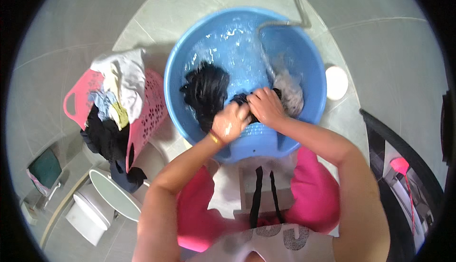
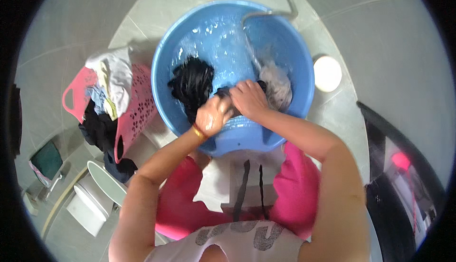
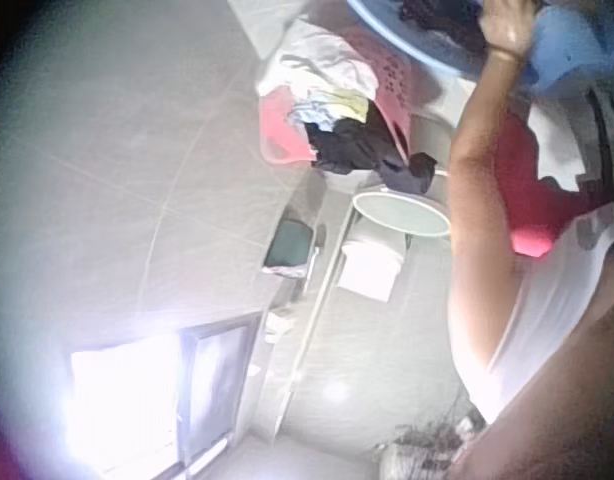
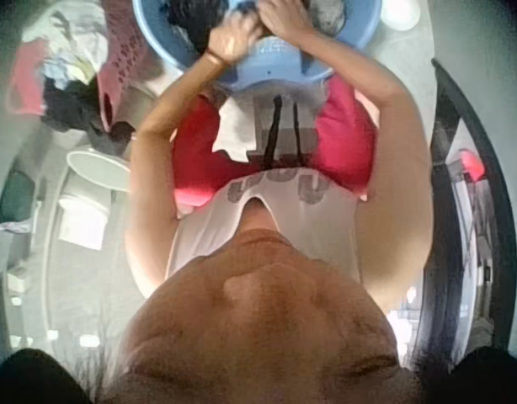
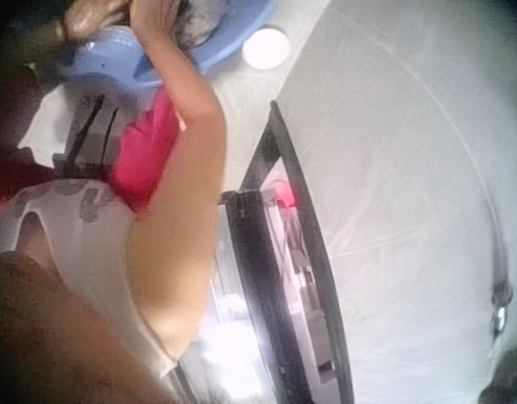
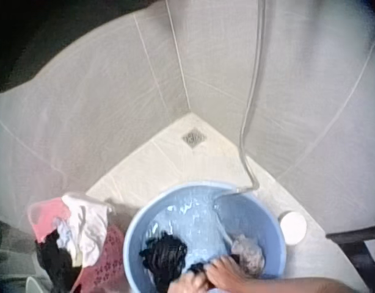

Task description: The person washes several pieces of clothing by hand in a blue basin, scrubbing them against a washboard and rinsing them in water.

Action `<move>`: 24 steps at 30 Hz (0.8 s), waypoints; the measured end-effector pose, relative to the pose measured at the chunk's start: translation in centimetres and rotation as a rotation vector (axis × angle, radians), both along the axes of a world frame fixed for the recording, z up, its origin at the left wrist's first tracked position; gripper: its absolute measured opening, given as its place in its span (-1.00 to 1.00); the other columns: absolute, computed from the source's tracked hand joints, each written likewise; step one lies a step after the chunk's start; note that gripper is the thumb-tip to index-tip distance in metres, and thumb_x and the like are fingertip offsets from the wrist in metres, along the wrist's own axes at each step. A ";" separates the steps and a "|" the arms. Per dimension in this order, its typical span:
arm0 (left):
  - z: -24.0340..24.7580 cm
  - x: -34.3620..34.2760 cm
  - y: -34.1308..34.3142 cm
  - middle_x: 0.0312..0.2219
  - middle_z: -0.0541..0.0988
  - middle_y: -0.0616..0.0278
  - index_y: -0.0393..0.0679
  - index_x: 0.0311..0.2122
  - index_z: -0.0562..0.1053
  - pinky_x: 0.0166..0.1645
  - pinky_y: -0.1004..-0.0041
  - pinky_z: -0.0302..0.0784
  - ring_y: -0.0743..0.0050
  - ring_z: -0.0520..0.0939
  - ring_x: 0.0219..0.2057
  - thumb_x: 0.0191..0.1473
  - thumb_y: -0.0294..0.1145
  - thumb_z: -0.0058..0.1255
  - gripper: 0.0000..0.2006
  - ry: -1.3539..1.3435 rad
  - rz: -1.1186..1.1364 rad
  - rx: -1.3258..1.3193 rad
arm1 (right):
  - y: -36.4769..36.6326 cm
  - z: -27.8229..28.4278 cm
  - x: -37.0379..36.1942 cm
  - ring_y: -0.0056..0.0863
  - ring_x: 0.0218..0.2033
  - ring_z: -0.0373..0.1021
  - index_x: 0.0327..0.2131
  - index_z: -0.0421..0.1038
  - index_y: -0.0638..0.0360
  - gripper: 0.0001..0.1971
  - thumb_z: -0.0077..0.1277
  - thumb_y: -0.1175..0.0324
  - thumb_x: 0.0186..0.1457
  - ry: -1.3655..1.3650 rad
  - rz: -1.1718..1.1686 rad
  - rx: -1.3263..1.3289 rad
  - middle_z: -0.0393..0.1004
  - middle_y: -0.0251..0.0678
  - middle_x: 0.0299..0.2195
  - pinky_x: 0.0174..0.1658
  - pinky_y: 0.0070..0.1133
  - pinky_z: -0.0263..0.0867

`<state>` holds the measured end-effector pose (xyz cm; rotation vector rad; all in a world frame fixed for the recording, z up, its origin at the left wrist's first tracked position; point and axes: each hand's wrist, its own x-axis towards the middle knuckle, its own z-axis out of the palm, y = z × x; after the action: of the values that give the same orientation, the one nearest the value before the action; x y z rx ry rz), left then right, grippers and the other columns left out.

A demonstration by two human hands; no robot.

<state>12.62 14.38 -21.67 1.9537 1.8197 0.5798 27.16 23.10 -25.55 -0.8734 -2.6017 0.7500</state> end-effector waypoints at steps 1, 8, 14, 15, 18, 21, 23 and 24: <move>-0.7 0.2 -1.5 -0.45 0.39 0.12 -0.06 -0.25 0.36 -0.48 0.23 0.49 0.13 0.53 -0.51 -0.06 -0.19 -0.01 -0.73 0.130 -0.038 -0.056 | -0.3 0.1 0.3 -0.28 -0.29 0.28 -0.54 0.34 0.06 -0.91 -0.09 0.31 -0.09 -0.070 0.080 -0.001 0.32 -0.31 -0.42 -0.25 -0.37 0.21; -3.8 -3.5 7.7 -0.25 0.37 -0.04 -0.10 -0.07 0.30 -0.29 0.11 0.44 -0.15 0.49 -0.31 0.13 -0.18 -0.19 -0.69 0.081 0.488 -0.160 | 9.5 -3.8 -5.5 -0.16 -0.35 0.32 -0.41 0.38 0.12 -0.82 -0.10 0.24 0.02 0.060 -0.378 -0.078 0.36 -0.18 -0.39 -0.29 -0.29 0.26; -5.9 -2.8 7.1 -0.27 0.39 0.11 0.00 -0.03 0.30 -0.40 0.32 0.53 0.14 0.47 -0.30 -0.05 -0.11 0.02 -0.54 0.381 0.275 0.026 | 9.0 -4.1 -5.7 -0.12 0.05 0.10 0.01 0.26 -0.22 -0.57 -0.04 0.12 0.02 -0.107 -0.087 0.078 0.13 -0.31 0.08 0.05 -0.22 0.10; -6.4 -2.8 7.7 -0.27 0.39 0.12 0.00 -0.03 0.30 -0.41 0.33 0.54 0.13 0.47 -0.30 -0.04 -0.10 0.01 -0.54 0.388 0.283 -0.023 | 9.7 -4.7 -5.3 -0.09 0.11 0.03 0.02 0.25 -0.26 -0.56 -0.03 0.09 0.01 -0.239 -0.033 0.023 0.03 -0.31 0.14 0.09 -0.19 0.06; -7.4 -3.3 10.5 -0.23 0.40 0.04 0.01 -0.04 0.30 -0.32 0.23 0.54 0.04 0.49 -0.23 0.02 -0.07 -0.06 -0.59 0.347 0.391 -0.228 | 11.8 -5.8 -6.1 -0.06 0.09 0.06 0.03 0.25 -0.25 -0.54 -0.03 0.05 0.01 -0.257 -0.161 -0.069 0.11 -0.27 0.10 0.07 -0.15 0.07; -7.4 -5.8 13.5 -0.14 0.39 -0.07 0.01 -0.02 0.29 -0.16 0.07 0.46 -0.12 0.46 -0.11 0.08 -0.07 -0.13 -0.61 0.253 0.602 -0.493 | 13.7 -4.5 -9.1 -0.13 -0.03 0.24 -0.07 0.37 -0.10 -0.57 0.00 0.03 -0.03 -0.498 -0.258 -0.145 0.27 -0.22 -0.02 -0.02 -0.25 0.21; -8.2 -9.1 14.0 -0.13 0.39 -0.13 -0.06 -0.02 0.29 -0.06 0.07 0.38 -0.25 0.43 -0.12 0.10 -0.06 -0.14 -0.60 0.186 0.701 -0.496 | 14.2 -4.2 -9.6 -0.33 -0.20 0.39 -0.21 0.46 0.08 -0.62 0.02 0.06 -0.04 -0.304 -0.318 -0.252 0.40 -0.20 -0.16 -0.18 -0.44 0.31; -7.6 -8.9 13.6 -0.19 0.43 -0.15 -0.14 -0.08 0.35 -0.08 0.13 0.39 -0.22 0.45 -0.15 0.10 -0.10 -0.13 -0.62 0.175 0.631 -0.500 | 14.3 -4.2 -8.3 -0.33 -0.20 0.39 -0.21 0.46 0.08 -0.62 0.02 0.06 -0.04 -0.316 -0.324 -0.254 0.40 -0.20 -0.16 -0.18 -0.44 0.31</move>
<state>3.69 28.02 -29.26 1.1235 2.4123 0.0948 18.83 37.37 -29.79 -1.5579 -2.5549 0.9217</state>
